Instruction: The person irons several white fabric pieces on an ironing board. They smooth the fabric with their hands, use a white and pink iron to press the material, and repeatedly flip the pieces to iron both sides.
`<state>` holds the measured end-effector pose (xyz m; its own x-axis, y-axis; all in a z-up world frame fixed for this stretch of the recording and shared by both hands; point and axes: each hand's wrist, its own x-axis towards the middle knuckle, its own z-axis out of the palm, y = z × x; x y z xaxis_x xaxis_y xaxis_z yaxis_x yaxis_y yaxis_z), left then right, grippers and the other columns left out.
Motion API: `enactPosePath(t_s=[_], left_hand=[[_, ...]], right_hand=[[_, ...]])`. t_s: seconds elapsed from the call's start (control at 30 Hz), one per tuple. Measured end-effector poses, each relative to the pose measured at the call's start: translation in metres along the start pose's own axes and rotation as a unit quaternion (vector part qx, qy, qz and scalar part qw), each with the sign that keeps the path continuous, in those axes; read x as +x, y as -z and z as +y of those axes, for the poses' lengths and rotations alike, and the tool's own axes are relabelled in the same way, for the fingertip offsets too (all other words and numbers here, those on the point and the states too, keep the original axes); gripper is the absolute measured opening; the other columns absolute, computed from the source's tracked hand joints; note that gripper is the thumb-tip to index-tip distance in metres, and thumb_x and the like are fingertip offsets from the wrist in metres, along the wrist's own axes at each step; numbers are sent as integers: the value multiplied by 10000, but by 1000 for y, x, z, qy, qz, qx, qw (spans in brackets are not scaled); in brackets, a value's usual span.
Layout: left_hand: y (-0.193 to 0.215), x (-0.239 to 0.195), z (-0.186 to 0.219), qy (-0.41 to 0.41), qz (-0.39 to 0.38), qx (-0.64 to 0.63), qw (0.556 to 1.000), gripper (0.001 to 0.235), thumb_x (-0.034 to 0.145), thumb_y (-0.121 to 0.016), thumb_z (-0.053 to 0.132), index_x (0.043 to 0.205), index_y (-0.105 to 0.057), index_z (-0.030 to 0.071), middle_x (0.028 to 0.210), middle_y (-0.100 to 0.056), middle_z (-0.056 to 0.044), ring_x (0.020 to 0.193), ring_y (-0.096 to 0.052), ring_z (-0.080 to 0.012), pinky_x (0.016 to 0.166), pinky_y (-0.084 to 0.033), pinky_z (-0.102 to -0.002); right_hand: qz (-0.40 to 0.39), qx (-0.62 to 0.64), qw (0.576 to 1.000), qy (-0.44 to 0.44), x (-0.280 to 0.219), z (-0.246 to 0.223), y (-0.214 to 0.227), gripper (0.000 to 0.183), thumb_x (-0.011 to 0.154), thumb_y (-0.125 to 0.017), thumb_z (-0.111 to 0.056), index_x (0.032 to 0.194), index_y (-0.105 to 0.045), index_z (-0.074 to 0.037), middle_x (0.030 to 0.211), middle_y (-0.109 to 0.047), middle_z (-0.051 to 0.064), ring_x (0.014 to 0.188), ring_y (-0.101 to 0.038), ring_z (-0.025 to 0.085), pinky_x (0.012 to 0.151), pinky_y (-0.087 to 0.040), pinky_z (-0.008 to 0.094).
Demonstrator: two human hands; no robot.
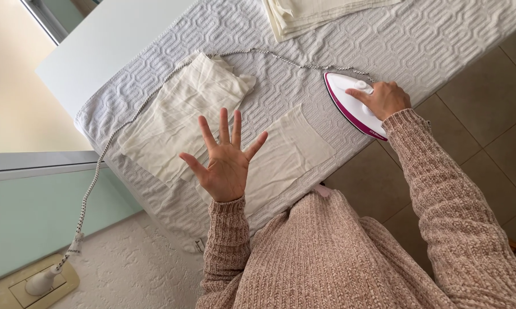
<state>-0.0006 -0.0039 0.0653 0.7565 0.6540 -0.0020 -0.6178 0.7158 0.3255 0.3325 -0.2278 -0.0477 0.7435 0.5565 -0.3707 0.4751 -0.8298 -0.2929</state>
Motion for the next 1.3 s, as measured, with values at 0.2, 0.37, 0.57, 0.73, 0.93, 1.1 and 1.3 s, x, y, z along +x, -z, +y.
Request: enactPosePath(t_s=[0.2,0.37,0.57,0.73,0.93,1.1,1.3], left_hand=[[13,-4,-8,11,58,58,997,783,960,-271,692,1623,-19,360,1733,-41,-58,1596,-106,-315,1158,-282,-755],[111,-13,-28,49,89,598,795,580,1034,-515,331,1559,-327,167,1548,-365,-121,1447,-360,-356,1129,-384,-569],[212,-7,-65,-26,6,890,455,567,841,-775,430,1327,-587,208,1234,-550,-23,1152,-517,-256,969,-428,-427],[236,22,-91,1,-19,925,380,599,792,-699,697,1174,-525,269,1074,-583,33,1062,-525,-219,909,-402,-462],[231,15,-71,19,-69,936,345,398,798,-741,575,899,-616,211,850,-640,-1,929,-569,-255,838,-409,-461],[253,-9,-41,10,-27,926,378,388,835,-748,567,818,-673,186,715,-691,-51,798,-674,-287,795,-476,-465],[225,-63,36,72,18,942,327,529,886,-649,682,867,-690,156,814,-743,-116,867,-736,-315,936,-481,-551]], right_hand=[[-26,-19,999,0,3,-3,1,880,960,-512,-836,1033,-752,7,954,-730,325,1002,-695,509,807,-553,596],[-106,19,994,34,-44,-29,32,612,941,-634,-533,1165,-658,36,1044,-710,348,1058,-668,524,865,-530,621],[-177,11,983,52,-112,-55,-21,584,973,-518,-625,1111,-587,-61,913,-711,333,963,-705,505,813,-563,591],[-162,41,985,34,-104,-89,-56,512,995,-467,-621,1199,-502,-152,951,-716,272,980,-709,478,801,-579,559],[-137,89,984,76,-99,-119,-42,570,1013,-488,-582,1132,-545,-28,978,-710,327,970,-696,503,814,-564,590],[-164,100,979,67,-93,-140,-51,620,1009,-477,-588,1177,-569,1,1057,-694,348,1042,-669,514,884,-539,617],[-168,74,981,67,-128,-143,-53,670,1011,-483,-598,1223,-569,31,1051,-686,378,1031,-675,522,878,-549,612]])
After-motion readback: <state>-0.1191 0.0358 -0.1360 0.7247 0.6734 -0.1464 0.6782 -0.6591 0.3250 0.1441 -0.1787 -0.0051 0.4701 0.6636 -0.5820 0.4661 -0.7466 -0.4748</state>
